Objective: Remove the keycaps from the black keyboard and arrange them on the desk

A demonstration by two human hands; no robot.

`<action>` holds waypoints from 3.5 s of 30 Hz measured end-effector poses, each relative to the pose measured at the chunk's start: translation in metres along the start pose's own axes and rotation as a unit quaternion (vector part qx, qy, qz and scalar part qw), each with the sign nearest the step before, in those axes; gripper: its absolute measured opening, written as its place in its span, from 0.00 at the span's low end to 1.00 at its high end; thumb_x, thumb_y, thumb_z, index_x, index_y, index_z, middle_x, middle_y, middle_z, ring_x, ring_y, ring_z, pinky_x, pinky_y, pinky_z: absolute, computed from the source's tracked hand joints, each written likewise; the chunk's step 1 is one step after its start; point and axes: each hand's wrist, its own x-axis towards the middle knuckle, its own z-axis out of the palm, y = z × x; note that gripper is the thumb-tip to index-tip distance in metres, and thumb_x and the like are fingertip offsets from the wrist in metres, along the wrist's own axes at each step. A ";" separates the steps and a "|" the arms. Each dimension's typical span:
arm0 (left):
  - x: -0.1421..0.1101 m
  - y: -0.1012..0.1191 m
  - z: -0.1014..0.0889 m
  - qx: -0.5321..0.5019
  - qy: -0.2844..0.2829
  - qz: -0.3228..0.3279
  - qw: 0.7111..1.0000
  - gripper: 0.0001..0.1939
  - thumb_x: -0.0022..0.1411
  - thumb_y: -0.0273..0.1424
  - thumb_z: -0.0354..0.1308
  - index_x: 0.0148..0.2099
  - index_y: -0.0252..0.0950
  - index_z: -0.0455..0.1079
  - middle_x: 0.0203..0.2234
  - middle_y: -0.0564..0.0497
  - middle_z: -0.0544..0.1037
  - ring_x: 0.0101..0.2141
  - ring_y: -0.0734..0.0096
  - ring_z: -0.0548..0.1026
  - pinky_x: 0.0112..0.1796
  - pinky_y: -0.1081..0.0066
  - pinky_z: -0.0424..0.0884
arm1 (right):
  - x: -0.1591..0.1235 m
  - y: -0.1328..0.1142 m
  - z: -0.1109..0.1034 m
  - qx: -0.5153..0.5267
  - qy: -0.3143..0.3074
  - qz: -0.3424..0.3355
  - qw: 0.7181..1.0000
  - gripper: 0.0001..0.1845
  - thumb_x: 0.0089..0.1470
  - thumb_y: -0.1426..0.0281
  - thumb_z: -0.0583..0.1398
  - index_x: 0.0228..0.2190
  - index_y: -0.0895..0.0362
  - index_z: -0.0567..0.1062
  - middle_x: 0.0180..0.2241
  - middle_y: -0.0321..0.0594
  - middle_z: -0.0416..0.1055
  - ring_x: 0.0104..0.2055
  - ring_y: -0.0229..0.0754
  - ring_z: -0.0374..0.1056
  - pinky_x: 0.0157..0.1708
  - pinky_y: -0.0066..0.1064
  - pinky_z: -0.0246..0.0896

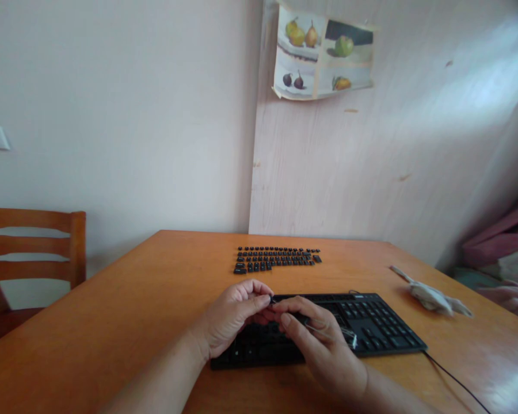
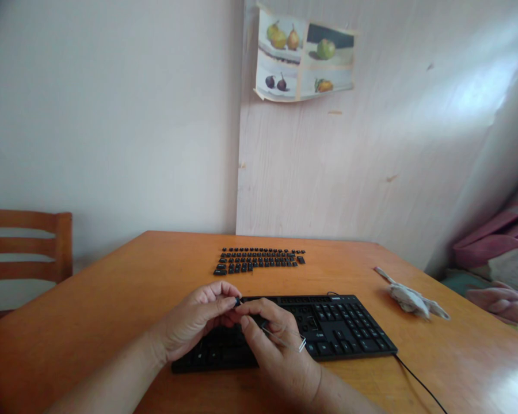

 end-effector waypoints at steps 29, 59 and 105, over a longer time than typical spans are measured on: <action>-0.003 0.002 0.000 0.020 -0.027 -0.024 0.999 0.25 0.60 0.35 0.63 0.56 0.34 0.61 0.34 0.48 0.76 0.34 0.71 0.73 0.38 0.69 0.66 | 0.023 -0.004 -0.014 -0.244 -0.083 -0.058 0.965 0.09 0.56 0.72 0.60 0.39 0.53 0.77 0.34 0.35 0.77 0.36 0.37 0.72 0.37 0.26 0.63; 0.010 0.005 -0.025 0.095 0.237 0.057 0.965 0.19 0.56 0.44 0.61 0.44 0.35 0.70 0.39 0.45 0.78 0.37 0.68 0.74 0.37 0.70 0.66 | 0.146 0.089 -0.043 -0.603 -0.188 0.084 0.771 0.15 0.59 0.62 0.54 0.41 0.50 0.79 0.41 0.43 0.78 0.44 0.48 0.72 0.39 0.33 0.61; 0.010 0.003 -0.024 0.143 0.227 0.053 0.962 0.18 0.57 0.45 0.60 0.42 0.36 0.71 0.36 0.47 0.78 0.37 0.67 0.73 0.38 0.69 0.66 | 0.145 0.094 -0.037 -0.586 -0.153 0.094 0.790 0.14 0.60 0.61 0.54 0.39 0.49 0.78 0.40 0.42 0.78 0.43 0.46 0.71 0.37 0.31 0.58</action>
